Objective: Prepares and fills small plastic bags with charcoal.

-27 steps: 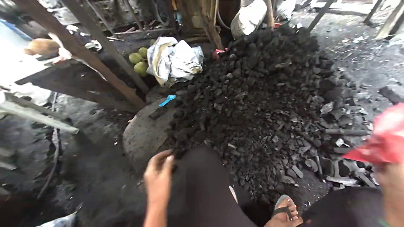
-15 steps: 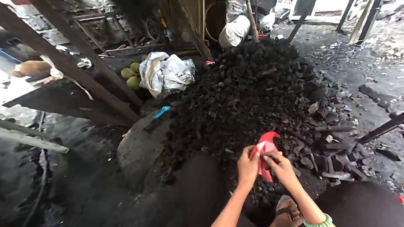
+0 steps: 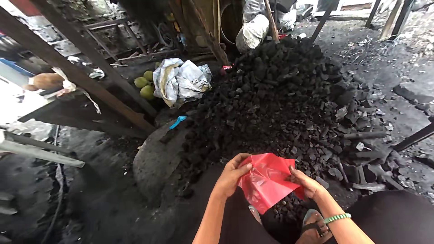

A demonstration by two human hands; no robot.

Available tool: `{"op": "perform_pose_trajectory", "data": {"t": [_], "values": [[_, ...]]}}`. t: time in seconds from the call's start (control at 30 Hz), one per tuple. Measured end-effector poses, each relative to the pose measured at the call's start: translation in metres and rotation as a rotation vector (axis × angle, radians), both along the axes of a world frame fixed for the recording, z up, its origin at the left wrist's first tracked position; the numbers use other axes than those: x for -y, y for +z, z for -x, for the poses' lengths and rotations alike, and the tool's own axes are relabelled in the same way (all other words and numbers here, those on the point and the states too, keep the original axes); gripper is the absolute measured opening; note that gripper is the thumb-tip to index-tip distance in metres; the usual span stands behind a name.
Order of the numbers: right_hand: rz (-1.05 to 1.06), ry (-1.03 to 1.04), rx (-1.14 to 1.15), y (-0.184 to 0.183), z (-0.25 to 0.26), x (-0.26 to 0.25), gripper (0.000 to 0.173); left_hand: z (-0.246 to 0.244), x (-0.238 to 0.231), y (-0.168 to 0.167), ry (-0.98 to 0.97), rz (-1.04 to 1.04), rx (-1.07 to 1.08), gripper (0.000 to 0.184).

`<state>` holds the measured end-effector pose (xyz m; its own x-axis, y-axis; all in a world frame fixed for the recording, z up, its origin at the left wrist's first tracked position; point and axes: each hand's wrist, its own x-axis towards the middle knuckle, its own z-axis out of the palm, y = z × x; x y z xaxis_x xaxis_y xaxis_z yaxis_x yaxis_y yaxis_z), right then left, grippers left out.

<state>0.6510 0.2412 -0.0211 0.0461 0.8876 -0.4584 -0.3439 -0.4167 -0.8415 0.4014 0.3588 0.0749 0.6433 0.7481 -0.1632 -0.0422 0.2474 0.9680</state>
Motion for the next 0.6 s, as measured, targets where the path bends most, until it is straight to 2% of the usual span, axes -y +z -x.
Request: {"op": "perform_pose_trajectory", "data": {"t": [0.07, 0.13, 0.23, 0.33, 0.37, 0.5, 0.6], "values": [[-0.104, -0.155, -0.078, 0.004, 0.004, -0.002, 0.02, 0.001, -0.007, -0.009, -0.019, -0.017, -0.069, 0.028], [-0.119, -0.255, -0.087, 0.01, 0.003, -0.003, 0.01, -0.002, -0.012, -0.016, -0.008, -0.039, -0.144, 0.026], [-0.033, -0.365, -0.103, 0.019, 0.001, -0.003, 0.028, -0.007, -0.023, -0.024, 0.02, -0.073, -0.229, 0.025], [0.072, -0.373, -0.235, 0.023, 0.0, -0.003, 0.068, -0.011, -0.032, -0.032, -0.017, -0.101, -0.271, 0.025], [0.056, -0.325, -0.247, 0.022, -0.001, -0.002, 0.067, -0.011, -0.034, -0.034, -0.046, -0.113, -0.282, 0.025], [-0.038, -0.188, -0.013, 0.012, 0.0, -0.006, 0.014, -0.011, -0.043, -0.036, -0.154, -0.166, -0.363, 0.025], [-0.068, -0.176, 0.239, 0.008, 0.003, -0.012, 0.006, -0.02, -0.039, -0.035, -0.041, -0.504, -0.7, 0.029]]}}
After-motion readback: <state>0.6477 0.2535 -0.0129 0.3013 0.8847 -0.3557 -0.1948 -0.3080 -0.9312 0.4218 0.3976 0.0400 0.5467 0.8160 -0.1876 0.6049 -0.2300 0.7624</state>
